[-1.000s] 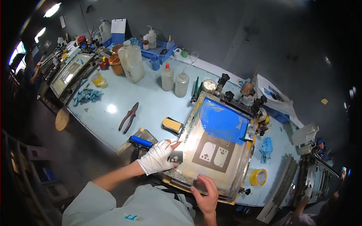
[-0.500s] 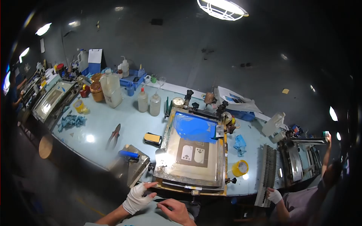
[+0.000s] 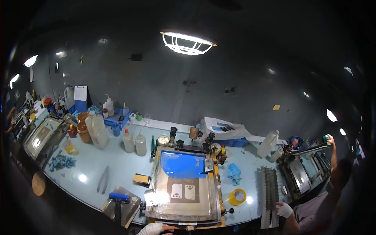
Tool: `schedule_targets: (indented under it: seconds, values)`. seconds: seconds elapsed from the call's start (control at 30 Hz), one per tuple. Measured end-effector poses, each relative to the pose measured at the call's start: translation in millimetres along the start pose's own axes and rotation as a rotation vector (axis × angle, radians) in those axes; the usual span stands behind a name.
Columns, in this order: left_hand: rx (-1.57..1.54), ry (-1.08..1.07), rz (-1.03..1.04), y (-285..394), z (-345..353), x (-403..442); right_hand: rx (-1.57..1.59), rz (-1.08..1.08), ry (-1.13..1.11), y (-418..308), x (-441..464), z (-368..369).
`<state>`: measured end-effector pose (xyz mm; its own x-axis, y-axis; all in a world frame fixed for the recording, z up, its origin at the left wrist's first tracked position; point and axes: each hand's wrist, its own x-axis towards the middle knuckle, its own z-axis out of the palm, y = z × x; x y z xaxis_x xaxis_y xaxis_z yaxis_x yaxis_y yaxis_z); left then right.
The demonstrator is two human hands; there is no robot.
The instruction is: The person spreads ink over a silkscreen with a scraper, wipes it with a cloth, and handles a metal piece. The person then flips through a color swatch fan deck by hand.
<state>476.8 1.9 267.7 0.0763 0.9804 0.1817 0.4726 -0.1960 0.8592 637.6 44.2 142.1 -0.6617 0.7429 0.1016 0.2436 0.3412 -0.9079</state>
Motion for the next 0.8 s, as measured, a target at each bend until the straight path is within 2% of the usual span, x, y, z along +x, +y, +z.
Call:
schedule_targets:
  seconds: [0.03, 0.07, 0.13, 0.2, 0.27, 0.3, 0.33, 0.37, 0.4, 0.47, 0.5, 0.53, 0.57, 0.67, 0.7, 0.73, 0.8]
  values:
    - [-0.08, 0.007, 0.097, -1, -1, 7, 0.0, 0.029, 0.009, 0, 13, 3]
    - [-0.106, -0.028, 0.026, 16, -7, 18, 0.001, 0.044, 0.016, 0, 25, 2]
    - [-0.122, -0.213, -0.155, -28, 16, 20, 0.006, 0.06, 0.027, 2, 44, -4]
    - [-0.642, -0.136, -0.359, 4, 12, 35, 0.011, 0.077, 0.026, -1, 57, -18]
    - [-0.258, -0.088, 0.008, 43, -5, 65, 0.012, 0.085, 0.023, -3, 66, -35]
    - [-0.102, -0.156, 0.043, 58, -14, 80, 0.007, 0.088, 0.02, -5, 68, -44]
    - [0.045, -0.226, 0.068, 74, -23, 89, 0.005, 0.094, 0.021, -7, 69, -53]
    - [-0.133, -0.265, -0.149, 114, -33, 98, 0.0, 0.098, 0.016, -10, 67, -63]
    - [-0.165, -0.186, -0.185, 161, -43, 102, -0.003, 0.101, 0.009, -15, 65, -74]
    - [0.327, -0.113, 0.249, 110, -7, 99, -0.015, 0.092, -0.006, -25, 58, -96]
    - [0.359, -0.045, 0.307, 113, -2, 106, -0.024, 0.088, -0.019, -28, 49, -106]
    - [0.352, -0.018, 0.317, 133, 7, 88, -0.02, 0.107, -0.041, -39, 26, -118]
    - [0.246, -0.065, 0.171, 153, 12, 83, -0.025, 0.115, -0.058, -50, 15, -136]
    - [0.307, 0.138, 0.154, 205, 50, 62, -0.05, 0.119, -0.108, -76, -19, -168]
    - [0.363, 0.057, 0.15, 215, 55, 56, -0.055, 0.123, -0.111, -84, -29, -171]
    - [0.38, -0.085, 0.056, 226, 55, 53, -0.061, 0.125, -0.121, -93, -39, -176]
    - [0.354, 0.072, 0.114, 236, 65, 30, -0.072, 0.131, -0.136, -113, -54, -181]
